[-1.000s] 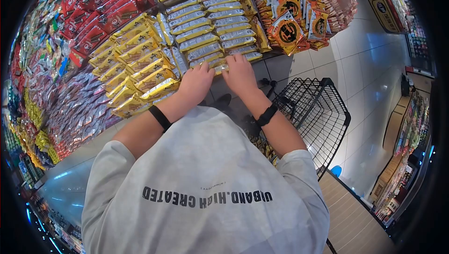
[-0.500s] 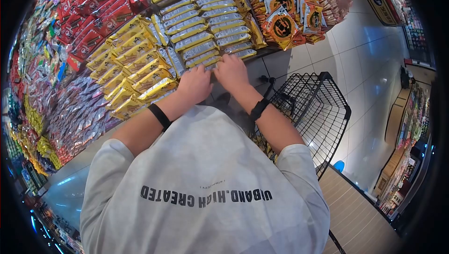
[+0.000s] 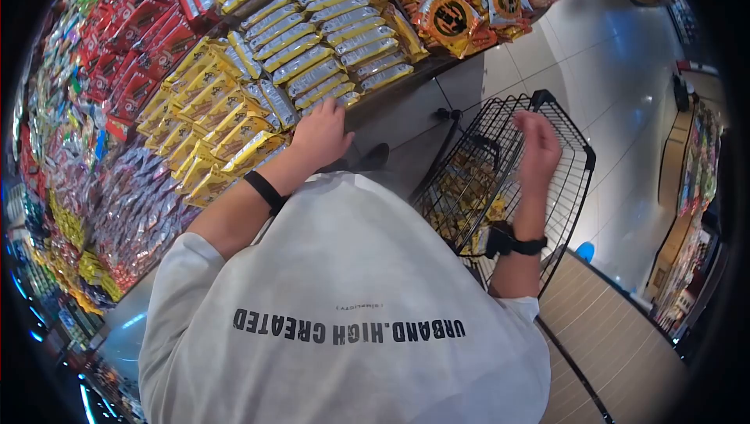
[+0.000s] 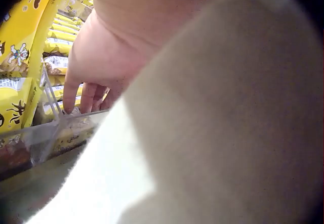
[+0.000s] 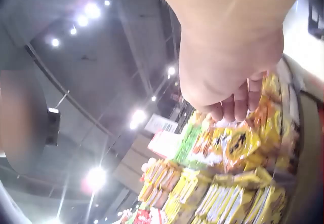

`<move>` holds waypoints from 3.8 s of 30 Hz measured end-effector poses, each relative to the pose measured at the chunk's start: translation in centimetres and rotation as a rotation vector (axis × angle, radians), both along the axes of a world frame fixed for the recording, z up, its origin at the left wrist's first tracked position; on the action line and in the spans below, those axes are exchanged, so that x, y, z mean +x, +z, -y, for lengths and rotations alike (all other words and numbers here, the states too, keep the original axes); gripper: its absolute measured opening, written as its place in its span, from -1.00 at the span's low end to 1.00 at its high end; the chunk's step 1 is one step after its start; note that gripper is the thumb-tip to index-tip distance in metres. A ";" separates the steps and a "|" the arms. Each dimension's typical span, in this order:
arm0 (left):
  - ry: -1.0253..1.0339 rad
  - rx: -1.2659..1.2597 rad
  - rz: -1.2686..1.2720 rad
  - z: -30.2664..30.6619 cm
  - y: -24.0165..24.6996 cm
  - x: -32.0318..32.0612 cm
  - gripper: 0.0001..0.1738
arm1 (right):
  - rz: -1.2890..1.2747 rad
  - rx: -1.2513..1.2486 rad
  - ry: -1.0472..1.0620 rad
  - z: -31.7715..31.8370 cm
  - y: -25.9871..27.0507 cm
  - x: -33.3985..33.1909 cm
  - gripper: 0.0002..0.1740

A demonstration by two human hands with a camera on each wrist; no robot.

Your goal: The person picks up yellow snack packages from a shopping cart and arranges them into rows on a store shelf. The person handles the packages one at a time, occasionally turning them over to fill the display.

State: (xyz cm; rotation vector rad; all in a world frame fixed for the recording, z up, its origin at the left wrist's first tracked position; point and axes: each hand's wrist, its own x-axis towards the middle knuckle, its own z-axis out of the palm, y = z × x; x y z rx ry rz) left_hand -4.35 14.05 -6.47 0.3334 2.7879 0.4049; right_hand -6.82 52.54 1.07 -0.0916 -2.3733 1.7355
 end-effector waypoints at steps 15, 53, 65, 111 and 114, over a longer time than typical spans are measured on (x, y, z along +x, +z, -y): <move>-0.167 0.010 -0.156 -2.9 -2.1 -2.5 -0.45 | 0.735 -0.455 -0.864 -17.5 -29.5 26.3 -0.79; 0.010 0.070 -0.086 -5.1 -0.7 -3.6 -0.74 | 0.428 -1.634 -1.365 -25.3 -51.2 38.3 -0.50; 0.247 0.273 -0.009 -3.5 1.1 -2.8 -0.72 | 0.655 -0.873 -1.573 -22.2 -33.7 32.1 -0.62; 0.203 0.503 0.164 0.3 2.1 -9.4 -0.51 | 0.068 0.485 0.268 23.8 -9.1 -5.7 -0.59; 0.242 0.531 0.164 0.1 2.6 -9.2 -0.51 | -0.050 0.440 0.257 23.8 -8.9 -6.2 -0.67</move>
